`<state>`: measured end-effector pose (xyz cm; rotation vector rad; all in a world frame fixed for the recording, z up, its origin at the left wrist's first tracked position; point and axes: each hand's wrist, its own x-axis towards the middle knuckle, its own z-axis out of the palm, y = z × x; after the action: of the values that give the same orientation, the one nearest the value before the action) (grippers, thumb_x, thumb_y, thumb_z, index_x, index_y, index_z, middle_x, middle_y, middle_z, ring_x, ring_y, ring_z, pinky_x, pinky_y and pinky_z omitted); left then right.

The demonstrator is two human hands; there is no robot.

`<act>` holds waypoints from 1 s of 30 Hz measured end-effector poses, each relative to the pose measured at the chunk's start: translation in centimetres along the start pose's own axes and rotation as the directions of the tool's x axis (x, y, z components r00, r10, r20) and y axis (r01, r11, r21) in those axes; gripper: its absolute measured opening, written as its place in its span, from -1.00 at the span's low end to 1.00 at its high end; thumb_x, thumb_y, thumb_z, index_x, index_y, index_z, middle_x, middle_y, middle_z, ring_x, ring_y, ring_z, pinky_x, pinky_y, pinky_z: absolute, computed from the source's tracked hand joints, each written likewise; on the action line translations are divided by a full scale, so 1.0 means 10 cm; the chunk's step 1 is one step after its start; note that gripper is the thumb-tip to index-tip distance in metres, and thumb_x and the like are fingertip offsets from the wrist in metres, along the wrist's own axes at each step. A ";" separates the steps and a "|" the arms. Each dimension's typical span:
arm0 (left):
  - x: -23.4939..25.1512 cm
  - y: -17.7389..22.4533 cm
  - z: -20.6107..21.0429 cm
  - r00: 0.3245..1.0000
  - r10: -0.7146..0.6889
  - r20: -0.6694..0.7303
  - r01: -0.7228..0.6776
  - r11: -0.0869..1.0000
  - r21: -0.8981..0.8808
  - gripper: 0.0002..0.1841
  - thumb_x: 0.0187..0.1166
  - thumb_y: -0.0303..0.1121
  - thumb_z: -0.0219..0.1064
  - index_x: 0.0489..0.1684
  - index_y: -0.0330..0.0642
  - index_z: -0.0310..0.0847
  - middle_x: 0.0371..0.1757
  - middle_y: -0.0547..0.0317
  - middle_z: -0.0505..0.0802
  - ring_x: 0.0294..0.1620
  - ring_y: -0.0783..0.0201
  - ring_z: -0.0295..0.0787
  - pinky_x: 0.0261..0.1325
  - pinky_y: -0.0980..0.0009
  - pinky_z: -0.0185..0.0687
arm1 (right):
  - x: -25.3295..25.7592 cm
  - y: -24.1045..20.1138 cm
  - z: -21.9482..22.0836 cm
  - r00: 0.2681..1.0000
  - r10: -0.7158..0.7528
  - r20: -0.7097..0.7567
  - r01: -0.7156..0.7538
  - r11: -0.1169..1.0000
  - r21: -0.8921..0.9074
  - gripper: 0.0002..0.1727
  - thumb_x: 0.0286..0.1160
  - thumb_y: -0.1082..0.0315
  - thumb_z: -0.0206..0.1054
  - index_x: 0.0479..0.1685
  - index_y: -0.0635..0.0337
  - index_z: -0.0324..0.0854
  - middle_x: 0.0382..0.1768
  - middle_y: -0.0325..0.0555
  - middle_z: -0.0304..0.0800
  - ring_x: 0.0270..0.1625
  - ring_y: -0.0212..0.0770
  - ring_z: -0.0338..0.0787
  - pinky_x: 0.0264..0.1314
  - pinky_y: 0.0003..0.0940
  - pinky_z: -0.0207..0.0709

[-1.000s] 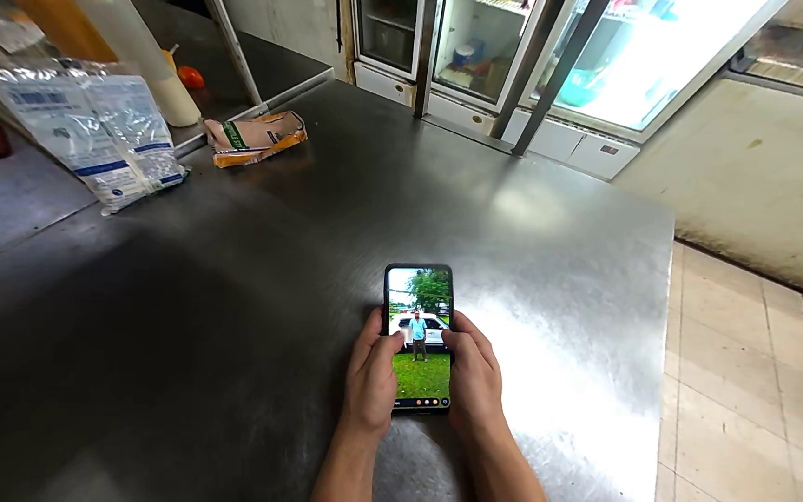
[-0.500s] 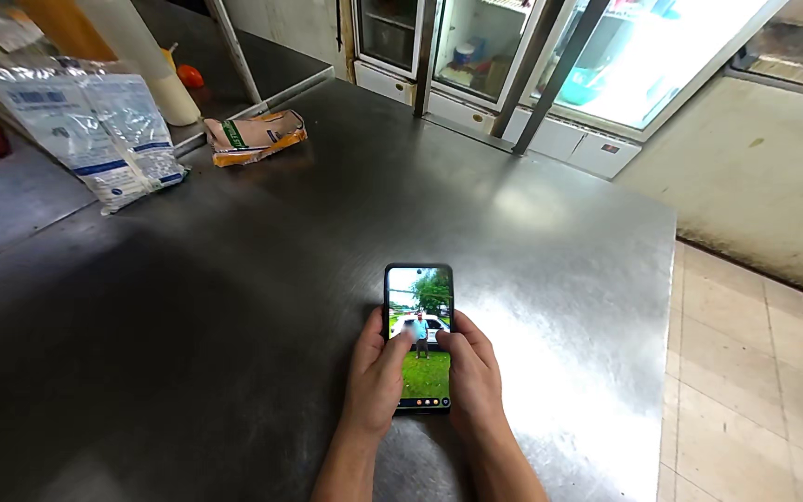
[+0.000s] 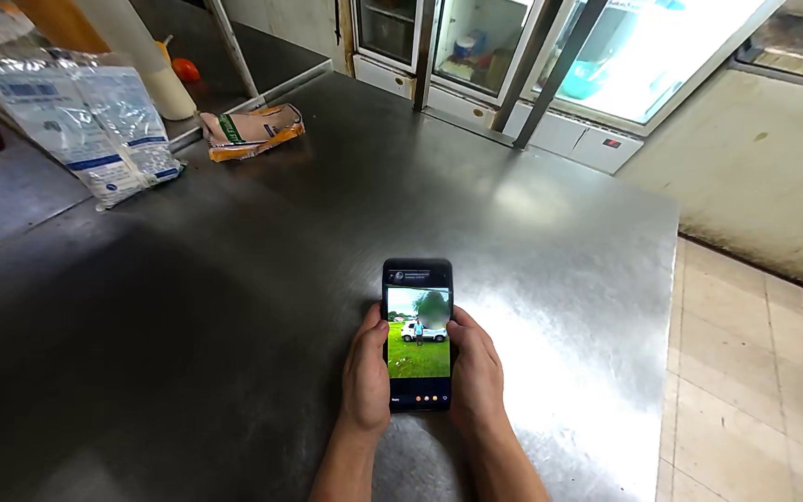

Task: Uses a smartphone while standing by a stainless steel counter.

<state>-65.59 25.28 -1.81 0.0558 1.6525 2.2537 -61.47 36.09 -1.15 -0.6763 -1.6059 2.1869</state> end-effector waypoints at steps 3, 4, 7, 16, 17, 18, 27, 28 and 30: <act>0.00 0.00 0.00 1.000 0.009 0.007 -0.009 1.000 -0.011 -0.41 0.74 -0.13 -0.35 0.53 -0.03 0.49 0.33 0.10 0.77 0.38 0.22 0.68 0.42 0.17 0.60 | -0.01 0.00 0.00 1.000 0.011 0.007 -0.012 0.999 0.035 -0.47 0.63 0.23 -0.21 0.13 0.13 0.74 -0.20 -0.06 0.87 -0.14 -0.24 0.86 -0.07 -0.26 0.75; 0.00 0.00 0.00 1.000 0.010 0.008 -0.009 1.000 -0.010 -0.41 0.74 -0.12 -0.36 0.54 -0.03 0.48 0.35 0.11 0.76 0.39 0.22 0.67 0.43 0.18 0.59 | -0.01 0.00 -0.01 1.000 0.013 0.008 -0.014 0.999 0.038 -0.46 0.65 0.22 -0.23 0.13 0.13 0.74 -0.20 -0.06 0.87 -0.14 -0.25 0.86 -0.08 -0.27 0.75; 0.00 0.00 0.00 1.000 0.007 0.009 -0.007 1.000 0.000 -0.40 0.72 -0.11 -0.36 0.54 -0.02 0.50 0.35 0.12 0.76 0.40 0.22 0.67 0.43 0.18 0.59 | 0.00 0.00 0.00 1.000 0.009 0.003 -0.009 0.999 0.043 -0.44 0.67 0.19 -0.25 0.11 0.13 0.75 -0.22 -0.08 0.87 -0.16 -0.26 0.86 -0.09 -0.29 0.75; 0.01 0.00 0.00 1.000 -0.001 0.012 0.001 1.000 -0.026 -0.40 0.72 -0.11 -0.35 0.53 -0.03 0.50 0.33 0.09 0.78 0.37 0.21 0.69 0.41 0.17 0.61 | 0.00 0.00 0.00 1.000 0.015 -0.007 -0.014 0.999 0.032 -0.43 0.68 0.17 -0.26 0.08 0.12 0.76 -0.22 -0.08 0.88 -0.16 -0.26 0.86 -0.09 -0.28 0.75; 0.01 0.00 0.00 1.000 0.003 0.014 -0.002 1.000 -0.027 -0.40 0.72 -0.11 -0.35 0.53 -0.03 0.50 0.33 0.09 0.78 0.37 0.21 0.68 0.41 0.17 0.60 | 0.00 0.00 0.00 1.000 0.018 -0.008 -0.017 0.999 0.036 -0.43 0.67 0.17 -0.26 0.08 0.12 0.76 -0.23 -0.08 0.87 -0.16 -0.26 0.86 -0.09 -0.28 0.75; 0.01 0.00 0.00 1.000 0.004 0.015 -0.004 1.000 -0.028 -0.40 0.72 -0.11 -0.35 0.53 -0.03 0.50 0.33 0.09 0.77 0.38 0.21 0.68 0.42 0.17 0.60 | 0.00 0.00 0.00 1.000 0.018 -0.009 -0.018 0.999 0.038 -0.43 0.67 0.17 -0.26 0.07 0.12 0.76 -0.23 -0.08 0.87 -0.16 -0.26 0.86 -0.09 -0.28 0.75; 0.01 0.00 -0.01 1.000 -0.008 0.020 0.009 0.999 -0.031 -0.40 0.71 -0.11 -0.34 0.56 -0.04 0.47 0.35 0.08 0.76 0.39 0.19 0.68 0.42 0.17 0.60 | 0.00 0.01 -0.01 1.000 0.012 -0.009 -0.011 0.999 0.047 -0.42 0.68 0.17 -0.27 0.05 0.13 0.76 -0.23 -0.07 0.87 -0.16 -0.25 0.86 -0.08 -0.27 0.75; 0.01 0.00 -0.01 1.000 -0.005 0.024 0.006 0.999 -0.035 -0.40 0.70 -0.11 -0.33 0.56 -0.04 0.47 0.35 0.08 0.76 0.38 0.20 0.68 0.42 0.17 0.61 | 0.00 0.01 -0.01 1.000 0.009 -0.007 -0.008 0.999 0.048 -0.43 0.67 0.18 -0.27 0.05 0.12 0.76 -0.22 -0.08 0.87 -0.16 -0.26 0.86 -0.08 -0.28 0.75; 0.01 -0.01 -0.02 1.000 0.001 0.028 0.000 0.999 -0.040 -0.40 0.69 -0.10 -0.31 0.56 -0.04 0.47 0.35 0.08 0.76 0.37 0.20 0.68 0.41 0.18 0.61 | 0.00 0.01 -0.01 1.000 0.007 0.000 -0.007 0.999 0.053 -0.43 0.67 0.19 -0.27 0.06 0.12 0.76 -0.22 -0.08 0.88 -0.16 -0.27 0.86 -0.07 -0.28 0.76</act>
<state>-65.68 25.19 -1.99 0.0772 1.5925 2.2752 -61.39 36.13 -1.27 -0.6678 -1.5423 2.2258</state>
